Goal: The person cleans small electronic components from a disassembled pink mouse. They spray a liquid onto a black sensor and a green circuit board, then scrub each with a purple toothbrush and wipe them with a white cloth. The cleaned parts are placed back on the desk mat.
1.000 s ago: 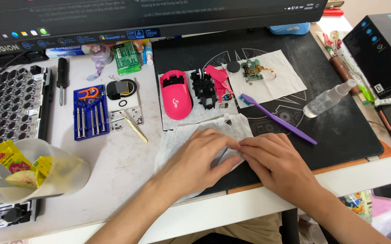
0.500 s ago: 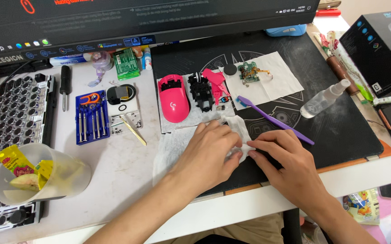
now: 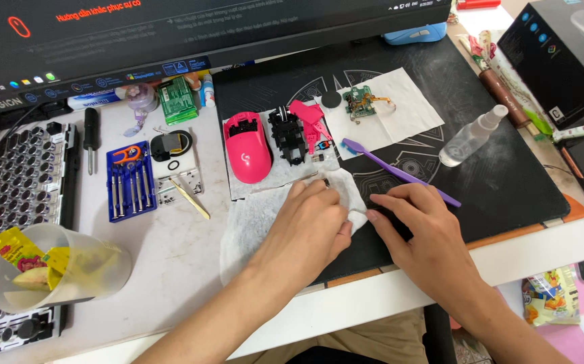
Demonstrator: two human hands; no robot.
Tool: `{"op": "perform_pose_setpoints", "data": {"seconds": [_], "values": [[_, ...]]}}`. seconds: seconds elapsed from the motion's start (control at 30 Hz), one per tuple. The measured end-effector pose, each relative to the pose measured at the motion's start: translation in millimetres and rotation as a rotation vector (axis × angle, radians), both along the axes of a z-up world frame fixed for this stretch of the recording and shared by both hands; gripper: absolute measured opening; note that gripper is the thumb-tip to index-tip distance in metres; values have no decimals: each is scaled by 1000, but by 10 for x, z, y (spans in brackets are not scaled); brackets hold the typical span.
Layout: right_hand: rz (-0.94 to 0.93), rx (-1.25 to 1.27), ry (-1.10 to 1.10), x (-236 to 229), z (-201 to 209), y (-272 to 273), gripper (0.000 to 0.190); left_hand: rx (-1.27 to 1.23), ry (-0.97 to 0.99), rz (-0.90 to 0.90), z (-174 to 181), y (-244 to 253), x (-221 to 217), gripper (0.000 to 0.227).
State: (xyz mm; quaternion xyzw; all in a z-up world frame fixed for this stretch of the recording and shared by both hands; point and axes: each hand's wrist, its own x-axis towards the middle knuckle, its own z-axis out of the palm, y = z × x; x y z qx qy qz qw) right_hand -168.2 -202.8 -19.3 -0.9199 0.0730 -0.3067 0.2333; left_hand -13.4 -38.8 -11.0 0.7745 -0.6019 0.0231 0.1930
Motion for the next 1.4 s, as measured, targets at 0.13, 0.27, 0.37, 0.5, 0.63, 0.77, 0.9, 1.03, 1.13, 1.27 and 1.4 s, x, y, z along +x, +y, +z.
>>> {"op": "perform_pose_setpoints", "data": {"seconds": [0.13,0.27,0.37,0.5,0.63,0.77,0.9,1.03,1.13,1.27,1.4], "values": [[11,-1,92,-2,-36,17,24,-65,83,8,4,130,12,19],[39,48,87,28,-8,55,14,-199,231,2,86,357,-4,38],[56,48,6,75,35,94,9,-216,248,-1,268,514,-31,25],[117,35,-36,136,228,236,8,-195,211,-5,148,566,-41,22],[196,57,-13,146,248,341,10,-248,243,2,63,567,-39,26],[149,79,-32,113,308,378,16,-278,307,59,2,591,-65,38],[168,18,-25,70,274,361,18,-335,331,120,166,777,-125,37],[304,-49,-34,60,234,414,18,-399,283,206,315,1078,-255,15],[333,-71,11,102,186,426,24,-360,286,138,340,1254,-413,6],[393,-134,26,154,175,408,21,-239,300,-7,440,1311,-609,14],[419,-149,30,135,90,360,22,-290,127,-24,238,1072,-503,30]]}}
